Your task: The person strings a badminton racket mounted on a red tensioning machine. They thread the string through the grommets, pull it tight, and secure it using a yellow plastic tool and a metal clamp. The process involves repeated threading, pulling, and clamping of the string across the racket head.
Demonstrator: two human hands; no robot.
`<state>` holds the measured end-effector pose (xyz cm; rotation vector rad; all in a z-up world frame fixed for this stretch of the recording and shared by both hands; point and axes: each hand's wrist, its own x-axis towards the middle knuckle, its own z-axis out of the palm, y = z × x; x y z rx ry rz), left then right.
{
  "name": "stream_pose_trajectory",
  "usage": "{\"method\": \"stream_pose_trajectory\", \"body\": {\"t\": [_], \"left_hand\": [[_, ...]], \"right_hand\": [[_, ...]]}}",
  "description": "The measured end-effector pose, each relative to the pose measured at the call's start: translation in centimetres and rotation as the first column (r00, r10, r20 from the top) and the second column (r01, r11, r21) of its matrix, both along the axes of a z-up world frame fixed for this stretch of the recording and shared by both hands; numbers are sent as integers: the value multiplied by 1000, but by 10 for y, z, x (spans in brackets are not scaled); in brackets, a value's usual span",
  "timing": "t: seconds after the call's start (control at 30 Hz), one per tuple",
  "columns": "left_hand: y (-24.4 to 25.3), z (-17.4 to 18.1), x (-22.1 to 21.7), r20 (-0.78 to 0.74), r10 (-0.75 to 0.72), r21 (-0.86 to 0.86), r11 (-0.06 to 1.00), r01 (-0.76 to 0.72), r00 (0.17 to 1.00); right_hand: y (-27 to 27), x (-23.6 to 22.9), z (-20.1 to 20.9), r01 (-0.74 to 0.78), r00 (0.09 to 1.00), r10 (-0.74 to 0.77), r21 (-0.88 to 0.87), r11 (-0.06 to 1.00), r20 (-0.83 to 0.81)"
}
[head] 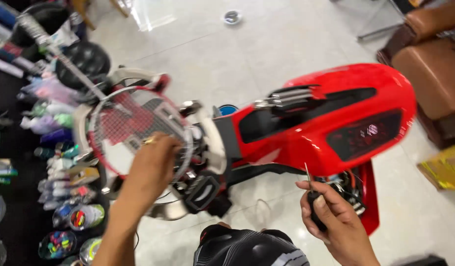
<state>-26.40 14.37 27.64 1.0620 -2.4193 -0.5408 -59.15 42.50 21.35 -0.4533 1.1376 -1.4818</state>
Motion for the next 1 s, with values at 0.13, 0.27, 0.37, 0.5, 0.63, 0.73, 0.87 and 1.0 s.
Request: {"method": "stream_pose_trajectory", "body": {"t": [0.13, 0.27, 0.37, 0.5, 0.63, 0.73, 0.87, 1.0], "left_hand": [[-4, 10, 8, -13, -90, -44, 995, 90, 996], [-11, 7, 11, 35, -210, -114, 971, 212, 977], [-10, 1, 16, -5, -245, -162, 957, 241, 969], [-13, 6, 40, 15, -333, -99, 938, 333, 943], [-14, 3, 47, -35, -374, -68, 926, 371, 927], [-14, -5, 43, 18, -377, -26, 926, 377, 926], [-7, -9, 43, 39, -392, -12, 919, 393, 919], [5, -20, 35, 114, -372, 26, 928, 372, 921]], "right_hand": [[-68, 75, 62, -28, 935, 79, 149, 988, -347], [-118, 128, 81, -87, 624, 133, 100, 991, -770], [-136, 146, 79, -27, 573, 176, 197, 980, -800], [-147, 155, 82, 0, 639, 248, 323, 946, -728], [-162, 150, 95, 11, 645, 286, 383, 924, -709], [-171, 146, 104, 1, 640, 362, 472, 882, -678], [-178, 137, 109, -87, 659, 438, 517, 852, -612], [-184, 131, 105, -159, 659, 484, 523, 837, -575]]}}
